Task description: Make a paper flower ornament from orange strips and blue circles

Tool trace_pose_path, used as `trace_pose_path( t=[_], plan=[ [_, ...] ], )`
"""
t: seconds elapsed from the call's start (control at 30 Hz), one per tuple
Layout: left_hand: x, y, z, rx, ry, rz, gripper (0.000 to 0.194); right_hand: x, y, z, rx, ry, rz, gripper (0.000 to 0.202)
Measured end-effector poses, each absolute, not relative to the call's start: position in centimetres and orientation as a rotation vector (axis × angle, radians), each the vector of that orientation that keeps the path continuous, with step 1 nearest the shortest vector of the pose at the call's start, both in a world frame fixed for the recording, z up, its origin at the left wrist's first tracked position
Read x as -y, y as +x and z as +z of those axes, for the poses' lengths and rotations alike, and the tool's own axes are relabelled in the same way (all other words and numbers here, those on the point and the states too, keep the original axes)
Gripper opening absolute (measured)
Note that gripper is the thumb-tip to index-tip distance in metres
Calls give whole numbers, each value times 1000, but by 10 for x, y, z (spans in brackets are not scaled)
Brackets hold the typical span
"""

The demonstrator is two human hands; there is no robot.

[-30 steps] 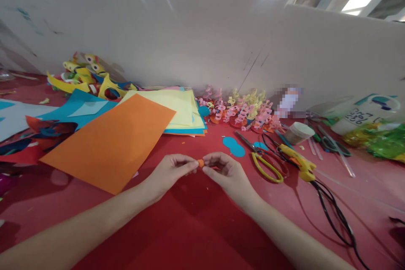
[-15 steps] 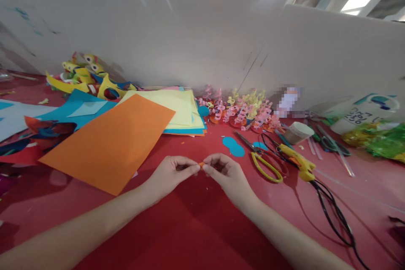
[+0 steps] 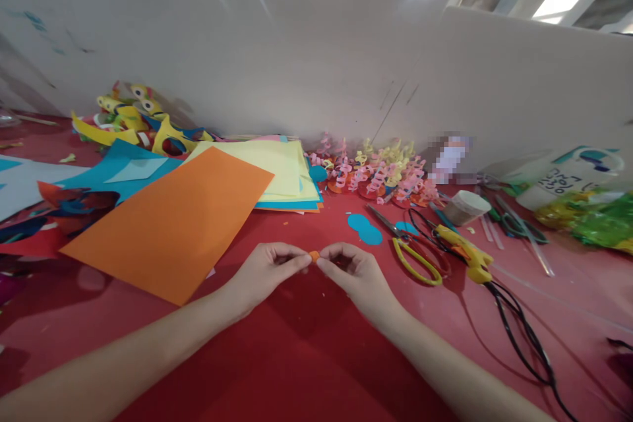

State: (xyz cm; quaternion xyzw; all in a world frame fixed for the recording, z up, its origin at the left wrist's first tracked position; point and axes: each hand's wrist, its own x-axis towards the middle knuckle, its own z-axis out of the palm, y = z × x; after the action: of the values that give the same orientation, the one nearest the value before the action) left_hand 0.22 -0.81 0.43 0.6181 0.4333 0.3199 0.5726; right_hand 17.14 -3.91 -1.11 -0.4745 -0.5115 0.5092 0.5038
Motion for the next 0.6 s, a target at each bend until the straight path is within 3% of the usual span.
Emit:
trace_pose_path(
  t=[0.6],
  plan=[
    [10, 1, 9, -1011, 1902, 700, 18, 38, 173, -9, 1318, -1198, 1224, 15]
  ],
)
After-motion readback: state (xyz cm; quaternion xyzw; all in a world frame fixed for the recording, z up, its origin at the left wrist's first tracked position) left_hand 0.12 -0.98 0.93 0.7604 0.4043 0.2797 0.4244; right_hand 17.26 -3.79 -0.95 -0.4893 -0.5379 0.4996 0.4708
